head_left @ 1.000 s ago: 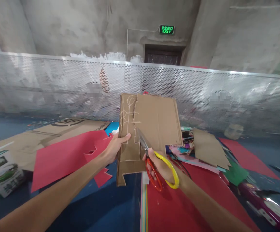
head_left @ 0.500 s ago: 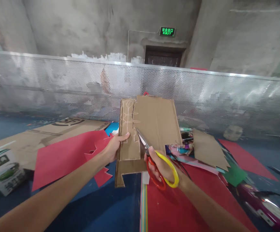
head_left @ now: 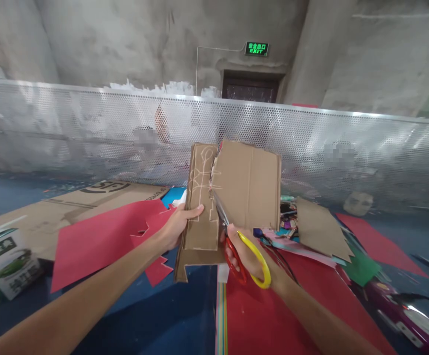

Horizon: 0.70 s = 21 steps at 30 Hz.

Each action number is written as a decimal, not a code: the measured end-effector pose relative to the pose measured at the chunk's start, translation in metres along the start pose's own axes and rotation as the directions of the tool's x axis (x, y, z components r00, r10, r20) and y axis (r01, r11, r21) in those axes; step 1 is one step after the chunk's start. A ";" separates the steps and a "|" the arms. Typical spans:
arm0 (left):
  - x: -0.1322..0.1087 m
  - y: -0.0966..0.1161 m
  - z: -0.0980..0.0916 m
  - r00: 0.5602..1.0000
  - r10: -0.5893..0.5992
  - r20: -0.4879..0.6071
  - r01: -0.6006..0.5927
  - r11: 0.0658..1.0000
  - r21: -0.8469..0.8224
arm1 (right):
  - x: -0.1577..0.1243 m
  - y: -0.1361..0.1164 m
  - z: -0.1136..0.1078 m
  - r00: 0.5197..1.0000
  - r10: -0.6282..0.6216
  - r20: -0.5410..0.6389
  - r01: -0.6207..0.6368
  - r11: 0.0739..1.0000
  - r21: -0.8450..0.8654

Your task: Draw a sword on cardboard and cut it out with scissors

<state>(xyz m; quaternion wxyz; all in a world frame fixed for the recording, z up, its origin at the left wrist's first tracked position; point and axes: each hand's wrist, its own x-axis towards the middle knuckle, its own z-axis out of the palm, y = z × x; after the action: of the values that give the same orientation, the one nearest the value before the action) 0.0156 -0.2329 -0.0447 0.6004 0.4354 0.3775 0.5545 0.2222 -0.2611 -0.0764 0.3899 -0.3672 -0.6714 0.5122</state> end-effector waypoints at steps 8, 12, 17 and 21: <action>0.002 0.006 -0.005 0.998 -0.033 -0.059 0.032 0.999 -0.025 | 0.002 0.002 0.008 0.998 0.055 -0.010 -0.054 0.995 0.082; 0.002 0.007 -0.007 0.997 -0.031 -0.070 0.031 1.000 -0.006 | 0.002 0.003 0.009 1.000 0.007 0.021 -0.009 0.992 0.128; -0.001 0.007 -0.005 1.000 0.001 -0.017 -0.001 1.000 0.007 | 0.002 0.004 0.009 0.999 -0.021 -0.045 0.023 0.999 0.034; -0.001 0.004 -0.004 1.000 0.010 -0.012 -0.010 1.000 0.000 | -0.002 0.002 0.013 0.994 0.043 -0.096 -0.038 0.998 0.052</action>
<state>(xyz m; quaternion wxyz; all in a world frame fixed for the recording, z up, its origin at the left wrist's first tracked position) 0.0107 -0.2335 -0.0419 0.5952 0.4340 0.3790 0.5602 0.2116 -0.2672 -0.0812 0.4207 -0.3952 -0.6310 0.5184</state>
